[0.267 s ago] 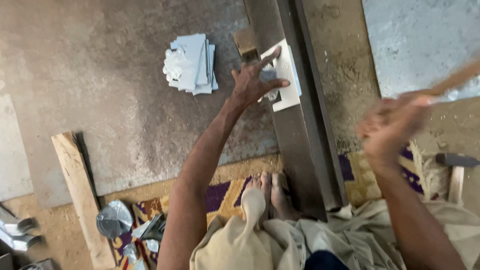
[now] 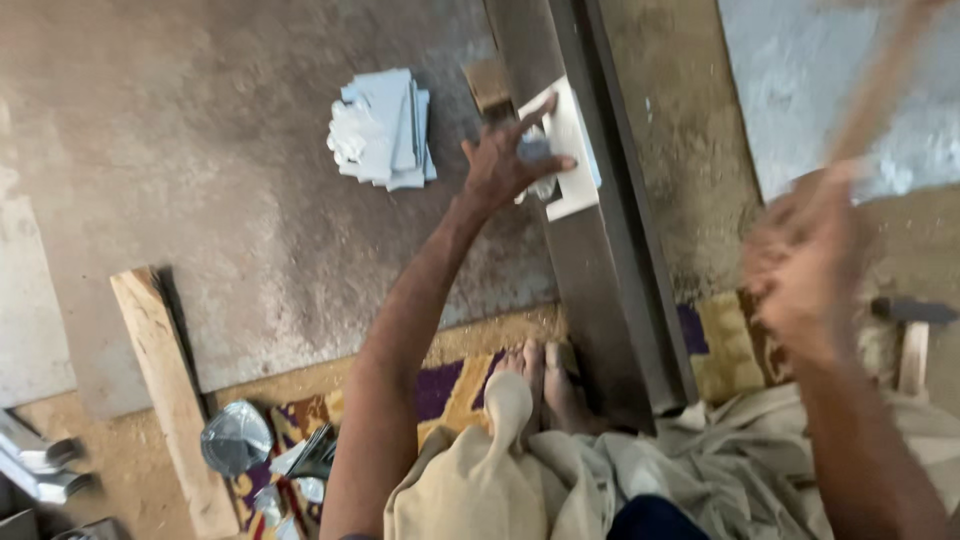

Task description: The person sits on the floor and repeatedly hammers flat metal pieces placed on a long metal bar. They pick up each piece, position it on the bar, strike it with a wooden mallet, and then set it aside. The person occasionally adjusts the position of the metal bar and organizes the finished pieces into a pile.

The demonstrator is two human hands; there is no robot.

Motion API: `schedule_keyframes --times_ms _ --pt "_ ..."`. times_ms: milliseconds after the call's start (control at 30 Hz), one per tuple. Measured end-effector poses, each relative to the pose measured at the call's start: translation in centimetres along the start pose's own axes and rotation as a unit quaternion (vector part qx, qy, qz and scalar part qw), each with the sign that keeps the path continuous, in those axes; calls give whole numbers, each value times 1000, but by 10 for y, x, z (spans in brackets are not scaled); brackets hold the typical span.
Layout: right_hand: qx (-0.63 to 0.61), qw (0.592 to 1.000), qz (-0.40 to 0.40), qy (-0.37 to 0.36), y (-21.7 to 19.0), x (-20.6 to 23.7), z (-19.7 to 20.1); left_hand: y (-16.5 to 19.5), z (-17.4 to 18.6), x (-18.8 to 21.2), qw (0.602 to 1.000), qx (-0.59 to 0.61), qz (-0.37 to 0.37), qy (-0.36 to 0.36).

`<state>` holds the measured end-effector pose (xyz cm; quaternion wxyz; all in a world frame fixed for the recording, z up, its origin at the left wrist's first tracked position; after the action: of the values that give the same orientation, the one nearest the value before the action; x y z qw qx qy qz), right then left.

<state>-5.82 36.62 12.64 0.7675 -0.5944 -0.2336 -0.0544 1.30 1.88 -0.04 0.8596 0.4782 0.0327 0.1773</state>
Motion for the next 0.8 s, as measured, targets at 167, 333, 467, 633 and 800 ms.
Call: schedule_keyframes --times_ms 167,333,467,633,800 --pt "91 982 165 1 67 -6 17 -10 1 -11 999 30 10 22" --pt "184 958 97 -197 130 -32 4 -1 11 -24 998 2 -39 39" --pt "-384 874 83 -286 132 -30 42 -12 1 -6 999 21 41 -5" --pt "205 959 -84 -176 100 9 -2 -5 5 -7 995 51 -78 48" --pt "-211 975 43 51 53 9 0 -6 8 -3 999 49 -4 7"
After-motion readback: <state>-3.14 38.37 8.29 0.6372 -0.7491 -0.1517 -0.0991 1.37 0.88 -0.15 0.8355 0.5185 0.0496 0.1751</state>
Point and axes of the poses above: each hand's wrist, its own x-axis away from the middle knuckle, its own z-axis out of the back of the hand, y = z × x, the point moved 1 cm from there along -x, towards the middle knuckle, and after that the axes turned 13 degrees about x, right-handed, at the moved point
